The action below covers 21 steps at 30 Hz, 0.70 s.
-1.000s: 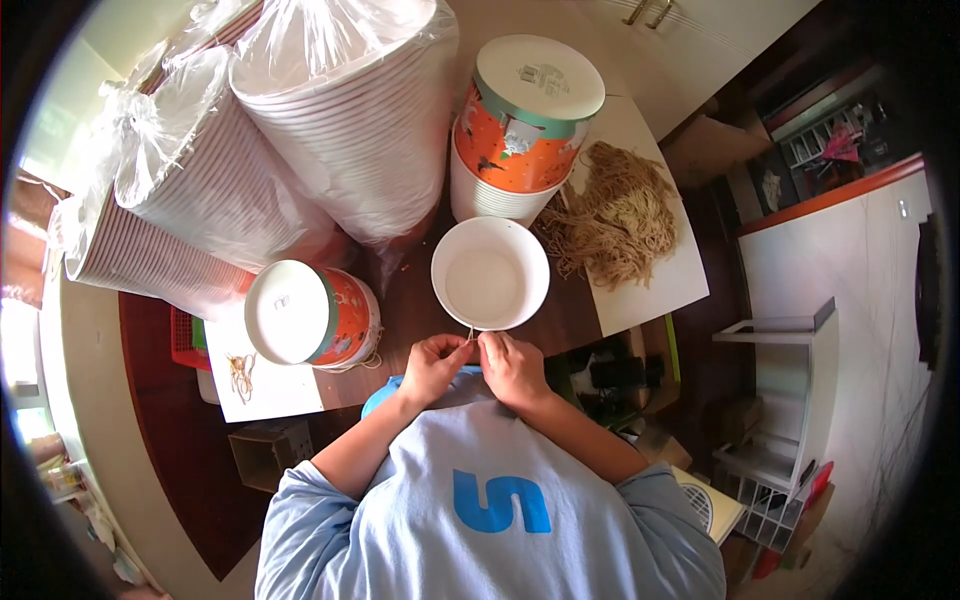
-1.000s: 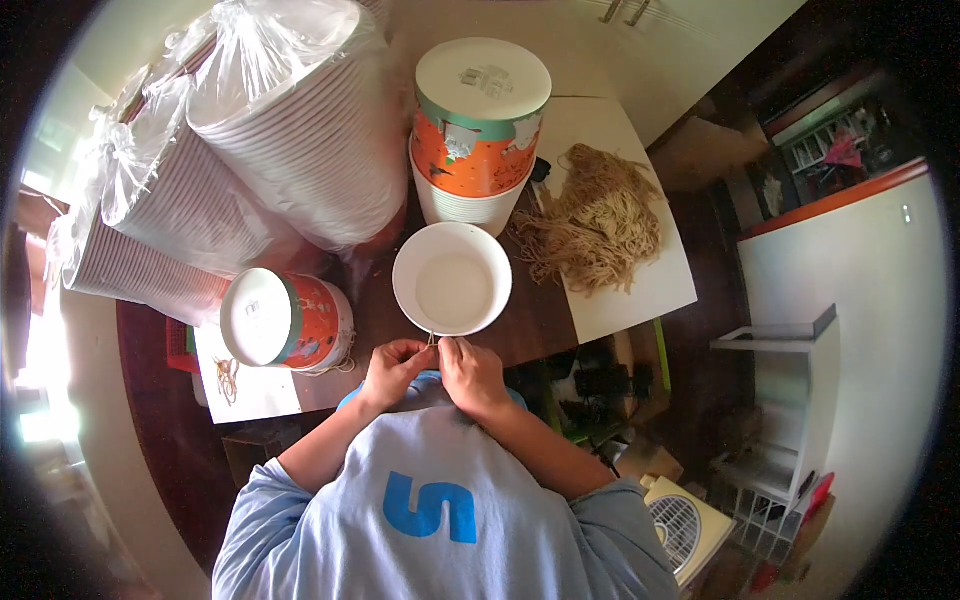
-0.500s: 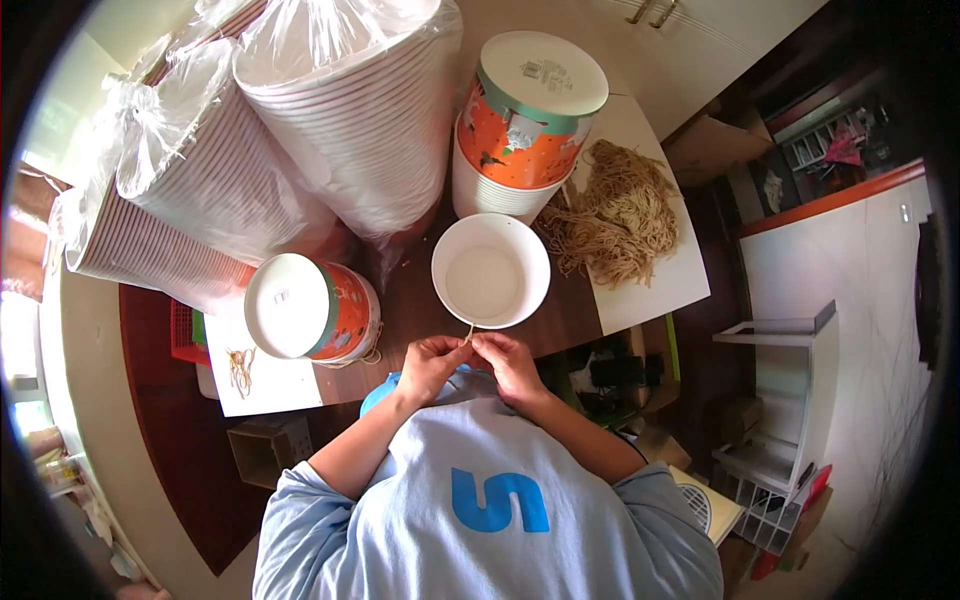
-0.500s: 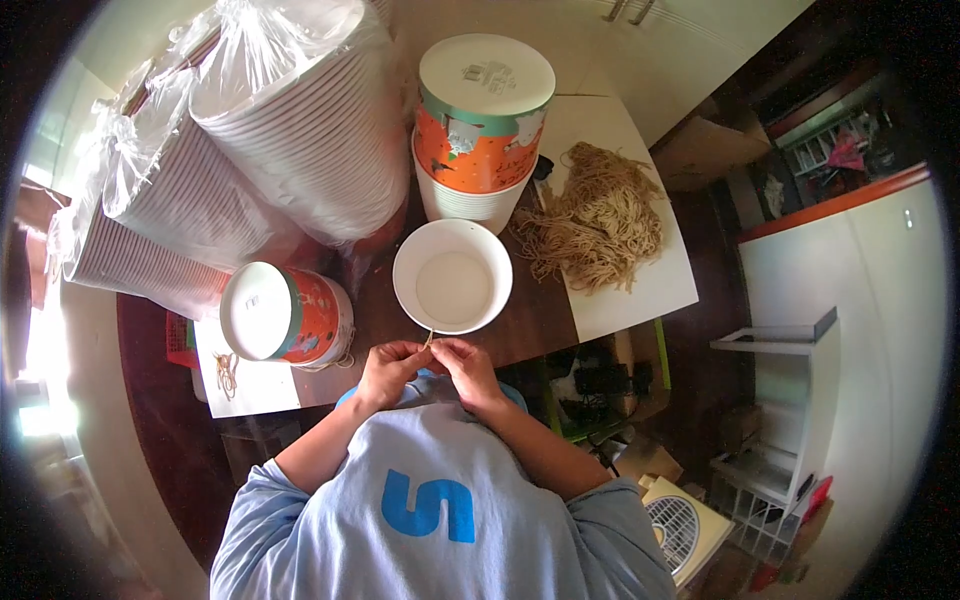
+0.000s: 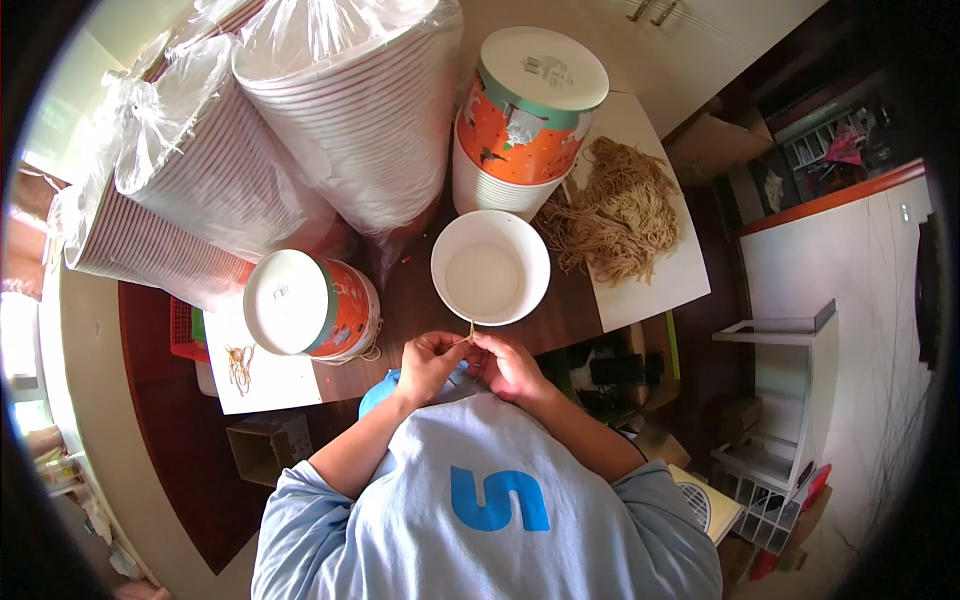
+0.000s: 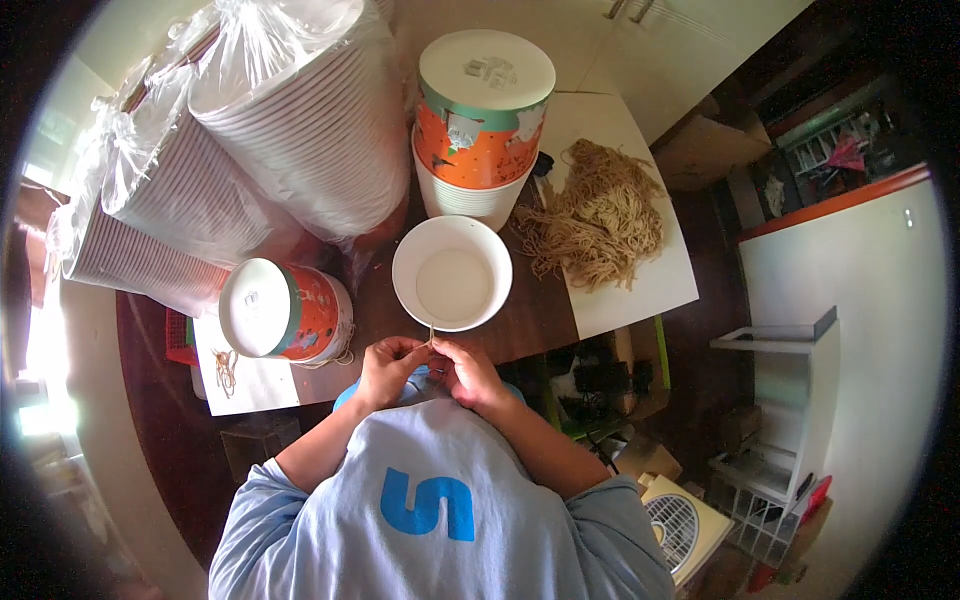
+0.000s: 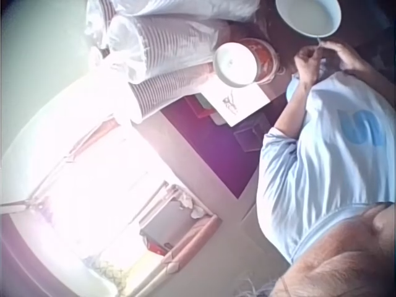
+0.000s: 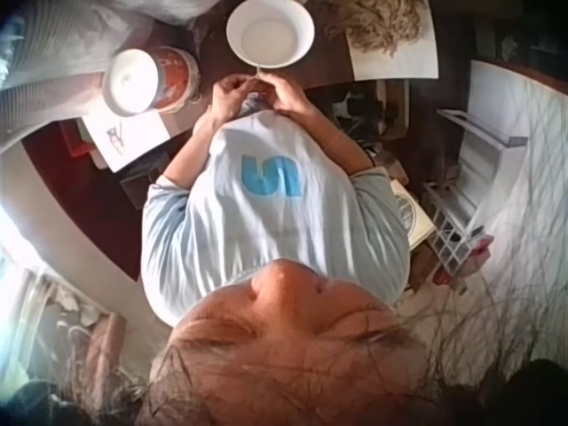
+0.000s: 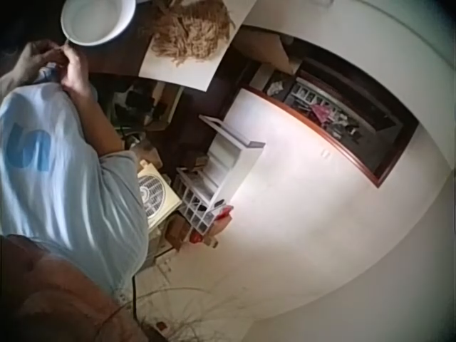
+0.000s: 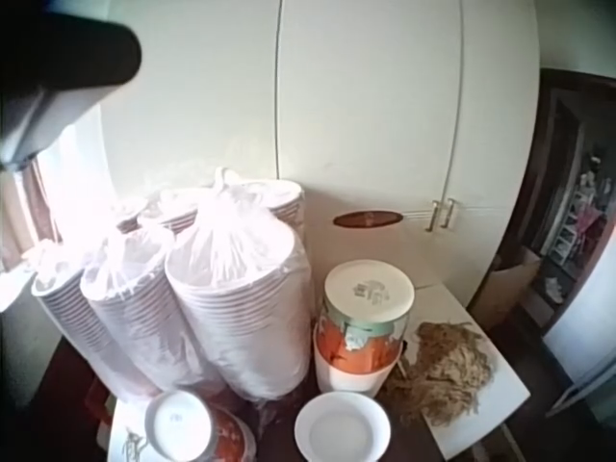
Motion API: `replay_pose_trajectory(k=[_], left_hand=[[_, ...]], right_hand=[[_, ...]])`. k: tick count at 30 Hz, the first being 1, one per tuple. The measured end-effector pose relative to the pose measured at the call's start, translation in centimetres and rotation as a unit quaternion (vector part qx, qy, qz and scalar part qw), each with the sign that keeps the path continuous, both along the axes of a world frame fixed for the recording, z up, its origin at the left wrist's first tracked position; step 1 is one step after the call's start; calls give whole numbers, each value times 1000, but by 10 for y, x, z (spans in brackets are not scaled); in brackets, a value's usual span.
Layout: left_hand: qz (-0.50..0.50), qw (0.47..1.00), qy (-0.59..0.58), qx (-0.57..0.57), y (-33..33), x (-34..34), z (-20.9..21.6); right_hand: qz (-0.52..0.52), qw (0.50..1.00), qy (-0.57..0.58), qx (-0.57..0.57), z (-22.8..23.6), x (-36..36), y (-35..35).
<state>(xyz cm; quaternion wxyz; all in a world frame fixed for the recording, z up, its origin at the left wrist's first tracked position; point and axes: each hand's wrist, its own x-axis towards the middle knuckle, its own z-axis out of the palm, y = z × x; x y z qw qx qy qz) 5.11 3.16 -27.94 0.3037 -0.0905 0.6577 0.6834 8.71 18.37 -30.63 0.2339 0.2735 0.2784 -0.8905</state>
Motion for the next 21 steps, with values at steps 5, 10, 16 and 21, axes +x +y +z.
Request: replay_pose_trajectory(k=[5, 10, 16, 21], left_hand=[[-47, 937, 308, -160, -2, 4, 5], [-44, 885, 436, -160, -2, 3, 2], [-66, 882, 452, -119, -2, 3, 3], [-43, 870, 474, -133, -4, 1, -5]], right_hand=[[8, 999, -30, -8, 10, -4, -2], [12, 1000, -22, -7, 7, -4, -5], [-12, 1000, -12, -1, 3, -1, -5], [14, 1000, -8, 5, 1, -2, -1]])
